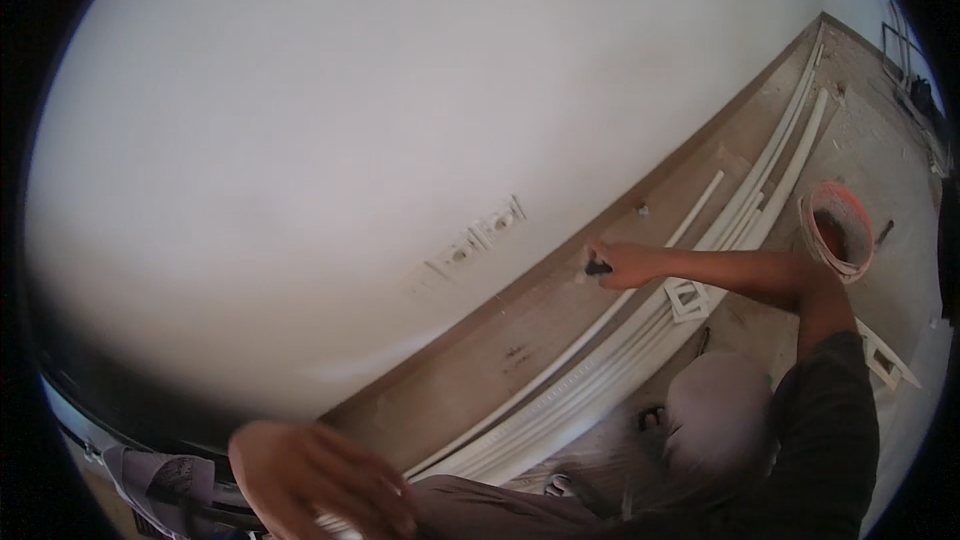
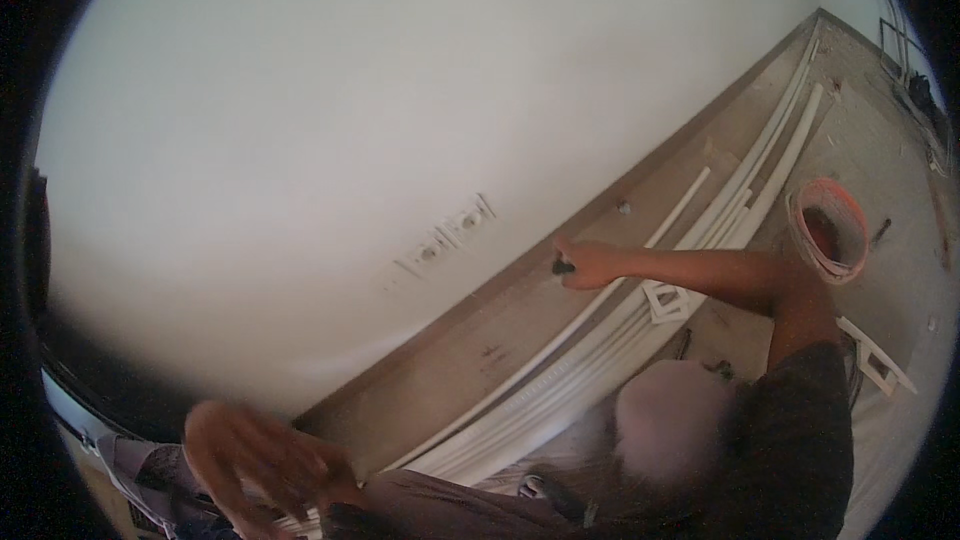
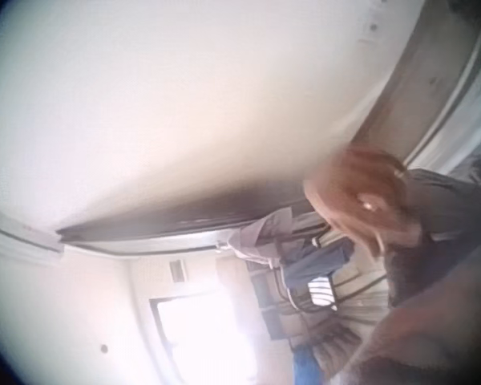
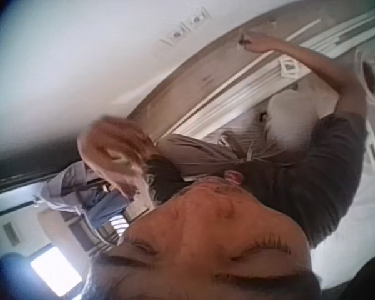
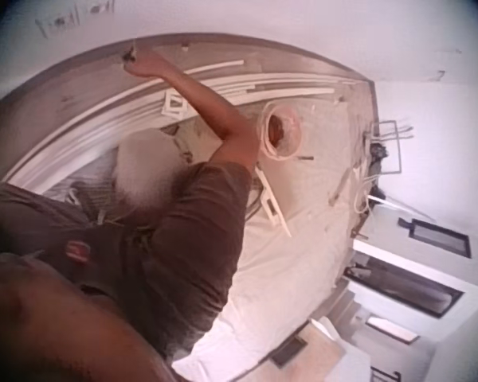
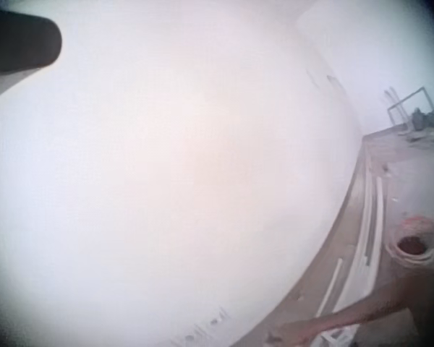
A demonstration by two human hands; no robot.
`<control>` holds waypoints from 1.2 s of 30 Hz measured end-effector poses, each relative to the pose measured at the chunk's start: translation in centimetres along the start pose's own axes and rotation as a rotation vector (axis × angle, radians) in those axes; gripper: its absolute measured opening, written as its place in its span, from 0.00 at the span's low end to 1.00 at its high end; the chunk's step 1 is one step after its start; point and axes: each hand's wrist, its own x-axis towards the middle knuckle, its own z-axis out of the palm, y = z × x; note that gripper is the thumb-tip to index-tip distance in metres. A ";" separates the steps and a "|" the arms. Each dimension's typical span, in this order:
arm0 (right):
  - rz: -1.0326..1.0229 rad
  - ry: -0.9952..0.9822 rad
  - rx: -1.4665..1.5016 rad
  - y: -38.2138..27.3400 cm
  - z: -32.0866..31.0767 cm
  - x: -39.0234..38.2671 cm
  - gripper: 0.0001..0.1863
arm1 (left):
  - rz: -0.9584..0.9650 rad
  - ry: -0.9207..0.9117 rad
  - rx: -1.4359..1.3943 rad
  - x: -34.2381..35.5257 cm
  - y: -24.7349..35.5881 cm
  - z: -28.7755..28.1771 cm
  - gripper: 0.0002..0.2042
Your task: The person unscrews and removes electrical outlet modules from a wall using a screwdriver.
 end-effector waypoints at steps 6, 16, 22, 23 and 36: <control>-0.064 0.609 0.453 0.2 5.5 -4.3 0.22 | -0.617 0.371 -0.179 -1.9 -12.7 -0.6 0.17; -0.080 0.849 0.795 -2.5 12.1 1.2 0.22 | -1.150 1.163 -0.757 -2.2 -35.5 13.8 0.30; -0.129 0.913 0.795 -2.4 12.1 1.6 0.22 | -0.855 1.395 -0.843 0.2 -40.5 13.6 0.26; -0.128 0.908 0.795 -2.3 12.2 1.7 0.22 | -0.858 1.414 -0.840 0.4 -40.7 13.6 0.24; -0.095 0.921 0.818 -2.8 12.3 2.1 0.21 | -0.875 1.489 -0.835 0.4 -41.2 13.4 0.16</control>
